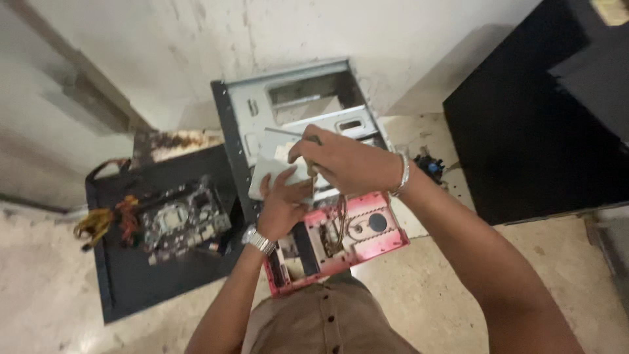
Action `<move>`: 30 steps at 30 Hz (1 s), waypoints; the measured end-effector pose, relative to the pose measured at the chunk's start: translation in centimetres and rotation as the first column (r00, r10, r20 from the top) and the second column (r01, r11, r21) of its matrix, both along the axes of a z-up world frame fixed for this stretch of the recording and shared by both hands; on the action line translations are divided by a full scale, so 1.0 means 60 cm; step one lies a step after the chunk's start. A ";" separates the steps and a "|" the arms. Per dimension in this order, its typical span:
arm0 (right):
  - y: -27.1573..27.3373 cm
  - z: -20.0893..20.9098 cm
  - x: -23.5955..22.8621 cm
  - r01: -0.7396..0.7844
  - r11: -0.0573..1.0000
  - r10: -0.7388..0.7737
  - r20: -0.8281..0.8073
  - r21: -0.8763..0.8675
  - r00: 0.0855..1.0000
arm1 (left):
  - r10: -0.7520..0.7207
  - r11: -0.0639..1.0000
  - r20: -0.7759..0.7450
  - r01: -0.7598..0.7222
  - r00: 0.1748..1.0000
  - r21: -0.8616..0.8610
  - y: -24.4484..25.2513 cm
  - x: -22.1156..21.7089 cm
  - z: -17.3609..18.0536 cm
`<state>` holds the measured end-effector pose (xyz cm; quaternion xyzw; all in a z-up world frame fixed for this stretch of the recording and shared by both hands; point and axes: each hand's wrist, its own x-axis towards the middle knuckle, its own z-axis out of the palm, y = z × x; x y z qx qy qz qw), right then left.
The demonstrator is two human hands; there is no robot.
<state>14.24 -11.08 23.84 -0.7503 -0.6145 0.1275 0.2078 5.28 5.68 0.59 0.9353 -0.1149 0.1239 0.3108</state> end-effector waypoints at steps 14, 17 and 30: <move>-0.030 -0.024 -0.010 0.235 0.920 -0.250 0.007 0.315 0.968 | 0.028 0.706 0.134 0.075 0.991 -0.704 -0.023 0.026 0.114; -0.036 -0.026 -0.018 0.317 0.870 -0.336 -0.018 0.378 0.942 | 0.055 0.688 0.137 0.062 0.989 -0.723 -0.036 0.027 0.127; -0.039 -0.021 -0.026 0.220 0.789 -0.320 0.077 0.574 0.944 | 0.234 0.860 0.372 -0.012 0.898 -0.511 -0.036 0.035 0.137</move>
